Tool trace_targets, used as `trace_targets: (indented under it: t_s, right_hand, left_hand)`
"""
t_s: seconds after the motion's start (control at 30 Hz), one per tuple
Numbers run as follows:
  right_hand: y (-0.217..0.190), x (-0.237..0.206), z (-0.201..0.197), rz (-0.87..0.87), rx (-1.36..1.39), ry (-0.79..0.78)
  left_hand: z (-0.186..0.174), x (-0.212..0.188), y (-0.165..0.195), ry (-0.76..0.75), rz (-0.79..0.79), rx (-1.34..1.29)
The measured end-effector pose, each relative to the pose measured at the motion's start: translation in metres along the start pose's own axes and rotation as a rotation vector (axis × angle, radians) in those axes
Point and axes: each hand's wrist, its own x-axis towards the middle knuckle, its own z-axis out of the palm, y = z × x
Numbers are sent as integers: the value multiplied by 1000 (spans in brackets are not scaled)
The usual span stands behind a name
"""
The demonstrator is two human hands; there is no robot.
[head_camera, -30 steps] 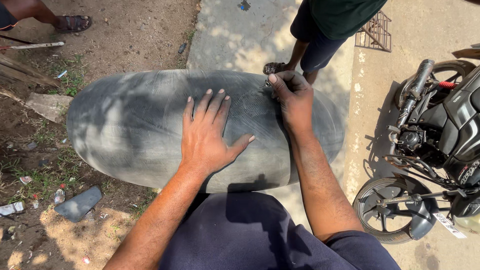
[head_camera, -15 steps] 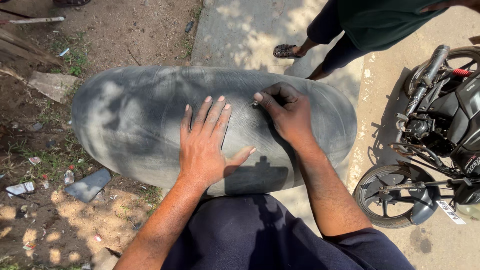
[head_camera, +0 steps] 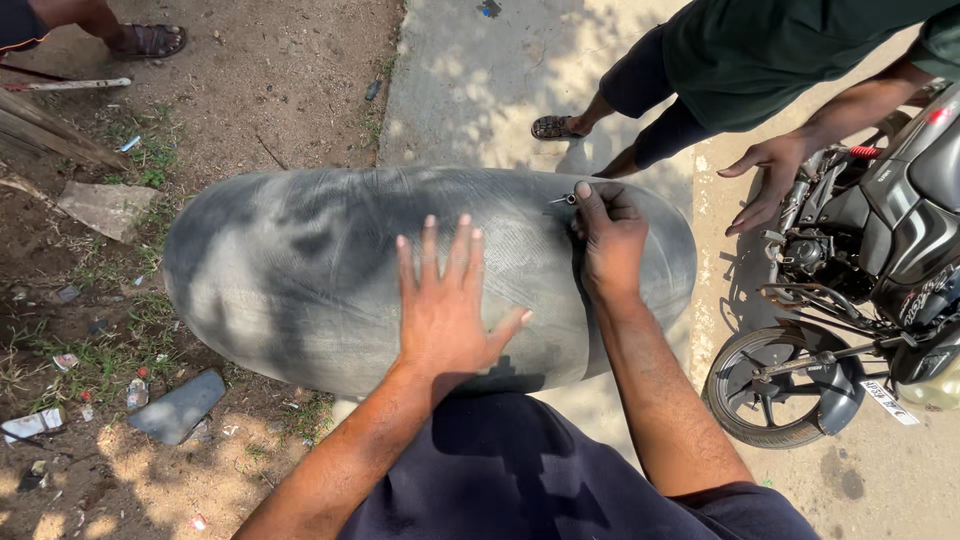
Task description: The person sits on the ground and holds a motorcycle tire on their lap. They use a small metal tool to scrape and work on the tire surface, repeatedly rubbing the tool across it while stabilizing the tire with the other hand.
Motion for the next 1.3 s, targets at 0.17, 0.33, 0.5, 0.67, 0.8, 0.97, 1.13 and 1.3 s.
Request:
trace_targets:
  t_s: [0.17, 0.33, 0.5, 0.67, 0.8, 0.97, 1.13, 1.3]
  right_hand:
    - [7, -12, -5, 5, 290, 138]
    - [3, -22, -7, -7, 283, 117]
    - [8, -18, 3, -8, 280, 89]
    - [20, -19, -8, -14, 275, 59]
    - [28, -24, -10, -57, 169, -57]
    - [27, -31, -1, -39, -13, -93]
    - [22, -62, 6, 91, 195, -231]
    - [34, -69, 18, 125, 189, -308]
  left_hand:
    - [-27, 41, -11, -221, 315, -45]
    - [-96, 88, -78, -604, -678, 107]
    - [-54, 47, -1, -325, 177, 41]
    - [-28, 40, -17, -305, 22, -104]
    - [-33, 52, -43, -287, -450, -25]
    - [-14, 35, -7, -168, 133, -333]
    - [-9, 33, -27, 96, -122, -614]
    - [-19, 28, -40, -98, -226, -823]
